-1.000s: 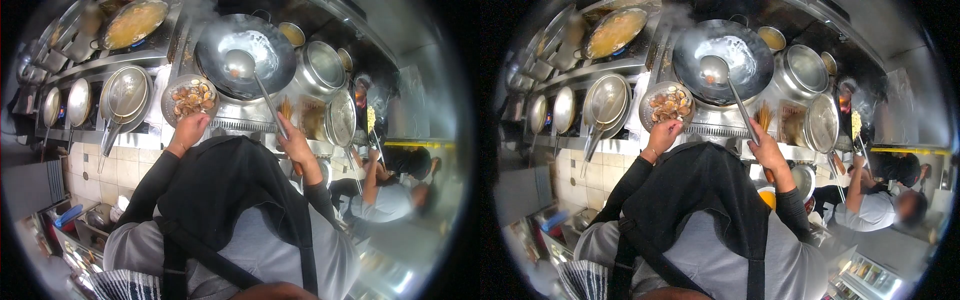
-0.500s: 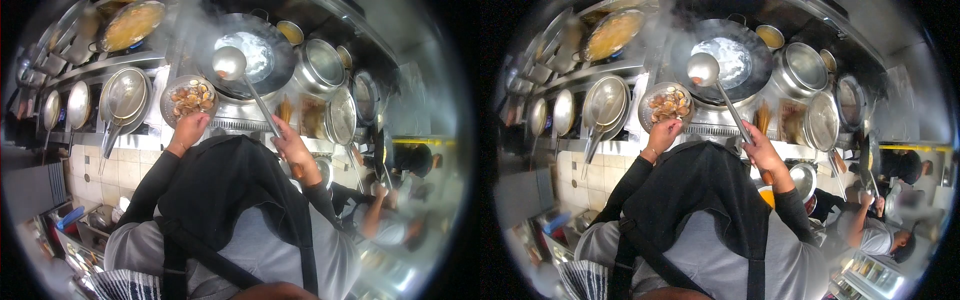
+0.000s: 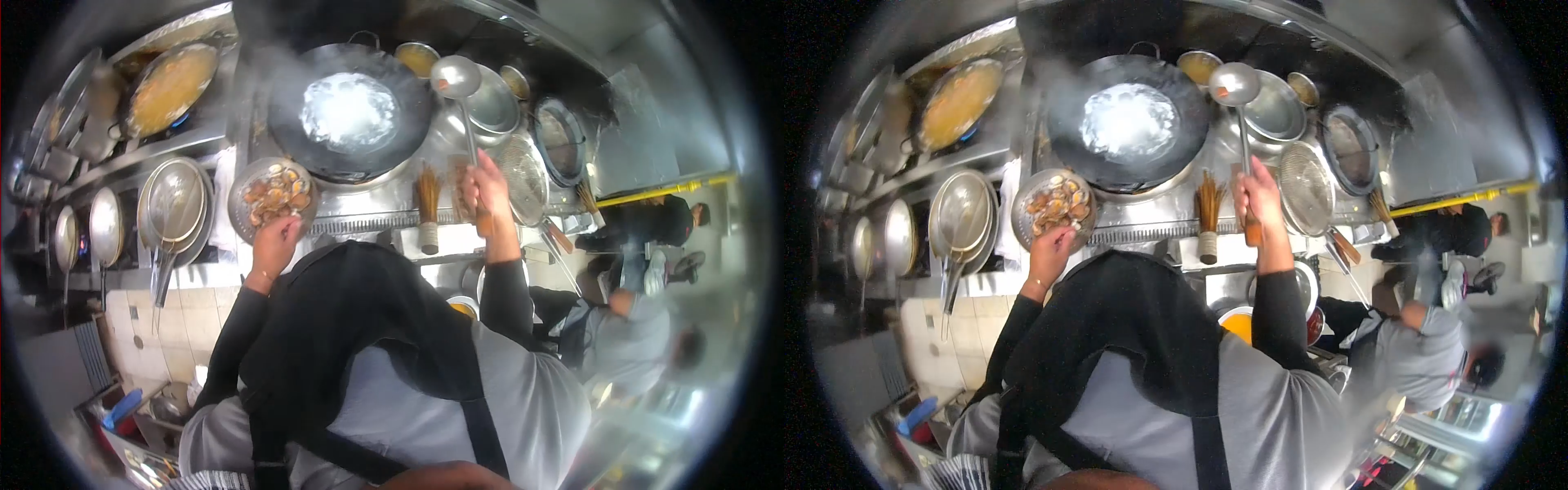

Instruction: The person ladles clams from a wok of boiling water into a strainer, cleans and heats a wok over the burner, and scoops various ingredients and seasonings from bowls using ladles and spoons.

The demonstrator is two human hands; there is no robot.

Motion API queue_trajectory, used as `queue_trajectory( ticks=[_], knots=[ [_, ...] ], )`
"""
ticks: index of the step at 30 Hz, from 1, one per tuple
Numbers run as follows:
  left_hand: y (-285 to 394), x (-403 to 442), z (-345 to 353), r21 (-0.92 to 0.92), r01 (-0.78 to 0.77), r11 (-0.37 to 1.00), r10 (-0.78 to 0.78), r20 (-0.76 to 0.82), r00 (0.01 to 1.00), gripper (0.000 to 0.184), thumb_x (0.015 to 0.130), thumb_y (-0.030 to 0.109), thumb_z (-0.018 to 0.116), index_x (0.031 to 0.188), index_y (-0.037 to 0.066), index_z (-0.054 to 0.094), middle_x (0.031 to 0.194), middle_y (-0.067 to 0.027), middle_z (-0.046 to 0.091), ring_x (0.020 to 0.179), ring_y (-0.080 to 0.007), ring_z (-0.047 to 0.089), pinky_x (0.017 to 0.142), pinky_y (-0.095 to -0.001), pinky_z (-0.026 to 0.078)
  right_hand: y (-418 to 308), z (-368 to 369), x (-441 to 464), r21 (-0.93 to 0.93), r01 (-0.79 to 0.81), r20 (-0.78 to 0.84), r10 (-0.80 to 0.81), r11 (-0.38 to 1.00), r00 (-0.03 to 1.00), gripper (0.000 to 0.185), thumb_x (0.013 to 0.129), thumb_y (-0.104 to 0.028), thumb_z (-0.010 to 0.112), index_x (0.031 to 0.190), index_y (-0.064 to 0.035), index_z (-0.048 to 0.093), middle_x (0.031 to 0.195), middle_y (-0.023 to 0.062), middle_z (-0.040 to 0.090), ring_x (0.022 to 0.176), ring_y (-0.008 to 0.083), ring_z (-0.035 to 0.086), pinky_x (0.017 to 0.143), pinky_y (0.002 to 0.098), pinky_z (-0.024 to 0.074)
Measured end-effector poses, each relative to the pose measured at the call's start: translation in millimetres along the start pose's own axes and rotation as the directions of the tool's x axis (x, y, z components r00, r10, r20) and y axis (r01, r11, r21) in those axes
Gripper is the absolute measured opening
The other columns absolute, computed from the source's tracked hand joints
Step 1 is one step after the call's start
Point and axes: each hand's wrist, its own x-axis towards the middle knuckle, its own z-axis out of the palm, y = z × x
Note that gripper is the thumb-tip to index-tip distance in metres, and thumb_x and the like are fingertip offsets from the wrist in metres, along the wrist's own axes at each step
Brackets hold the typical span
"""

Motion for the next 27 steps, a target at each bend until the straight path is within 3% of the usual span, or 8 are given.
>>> queue_trajectory(
  ticks=[6,10,12,14,15,18,23,27],
  knots=[
    [5.4,0.1,-1.8,-0.051,0.001,0.999,-0.002,-0.017,1.0,0.021,0.098,0.02,0.069,0.106,0.002,0.077,0.092,-0.0163,0.076,0.08,-0.0289,0.075,0.075,-0.0375,0.058,8.6,-37.6,117.2,-0.475,0.064,-0.397,-0.278,0.878,0.875,0.049,0.09,-0.002,0.056,0.137,0.0065,0.049,0.074,0.008,0.061,0.049,0.016,0.055,0.043,0.0333,0.0452],
    [12.6,3.1,-3.9,-0.051,0.053,0.997,-0.053,-0.002,0.999,0.021,0.099,0.02,0.069,0.108,0.003,0.077,0.092,-0.0164,0.077,0.08,-0.0274,0.075,0.075,-0.0366,0.057,7.6,-38.3,133.2,-0.493,0.05,-0.396,-0.276,0.869,0.876,0.041,0.087,0.001,0.052,0.127,0.0093,0.054,0.076,0.0113,0.064,0.053,0.0184,0.058,0.046,0.0355,0.0459],
    [11.3,4.8,-0.2,-0.07,0.044,0.997,-0.046,-0.026,0.999,0.019,0.098,0.019,0.07,0.107,0.005,0.077,0.09,-0.0145,0.076,0.08,-0.0262,0.074,0.075,-0.036,0.057,4.8,-45.6,131.7,-0.433,0.0,-0.413,-0.198,0.901,0.889,0.038,0.089,0.001,0.053,0.127,0.0039,0.051,0.075,0.0091,0.061,0.054,0.0163,0.056,0.045,0.0332,0.0451],
    [10.4,13.0,3.9,-0.045,-0.022,0.999,0.021,-0.014,1.0,0.017,0.097,0.019,0.07,0.106,0.005,0.076,0.088,-0.0135,0.075,0.078,-0.0266,0.073,0.074,-0.0367,0.056,-0.3,-59.5,129.3,0.394,-0.003,-0.204,0.091,0.919,0.975,0.02,0.098,0.002,0.051,0.118,-0.0018,0.052,0.072,0.0047,0.054,0.053,0.012,0.05,0.043,0.0248,0.0418],
    [11.9,19.2,5.4,-0.026,-0.083,0.996,0.082,-0.006,0.997,0.016,0.096,0.018,0.07,0.104,0.006,0.076,0.086,-0.0125,0.074,0.077,-0.027,0.072,0.073,-0.0375,0.056,-8.3,-58.5,119.0,0.514,-0.078,-0.083,0.14,0.854,0.987,0.009,0.103,0.0,0.05,0.103,-0.0086,0.047,0.073,0.0021,0.049,0.053,0.0089,0.045,0.041,0.0204,0.0371],
    [43.9,45.5,2.1,0.051,-0.081,0.995,0.077,0.073,0.994,0.014,0.095,0.019,0.071,0.099,0.005,0.075,0.085,-0.012,0.072,0.078,-0.0296,0.07,0.072,-0.0386,0.055,-23.8,-41.8,69.9,0.551,-0.044,0.025,0.036,0.833,0.999,0.023,0.101,0.002,0.052,0.12,-0.0087,0.044,0.074,0.0011,0.05,0.052,0.0079,0.045,0.041,0.0206,0.0363],
    [117.8,117.7,4.7,-0.042,-0.494,0.869,0.493,-0.03,0.87,0.019,0.093,0.016,0.071,0.109,0.007,0.076,0.097,-0.0137,0.071,0.092,-0.0348,0.069,0.083,-0.0413,0.055,-54.5,0.9,-26.2,0.539,-0.094,0.123,0.032,0.837,0.992,0.03,0.103,0.0,0.052,0.131,-0.0064,0.048,0.078,0.0026,0.052,0.053,0.007,0.045,0.039,0.0202,0.0363],
    [165.9,177.3,19.7,-0.056,-0.629,0.776,0.626,-0.056,0.778,0.024,0.093,0.014,0.07,0.115,0.007,0.076,0.105,-0.0136,0.071,0.101,-0.035,0.068,0.089,-0.0415,0.055,-47.6,26.2,-78.8,0.451,-0.215,0.224,0.123,0.866,0.967,0.049,0.102,0.0,0.054,0.149,-0.0092,0.044,0.08,0.0045,0.052,0.053,0.0071,0.045,0.037,0.0203,0.0358]
  ],
)
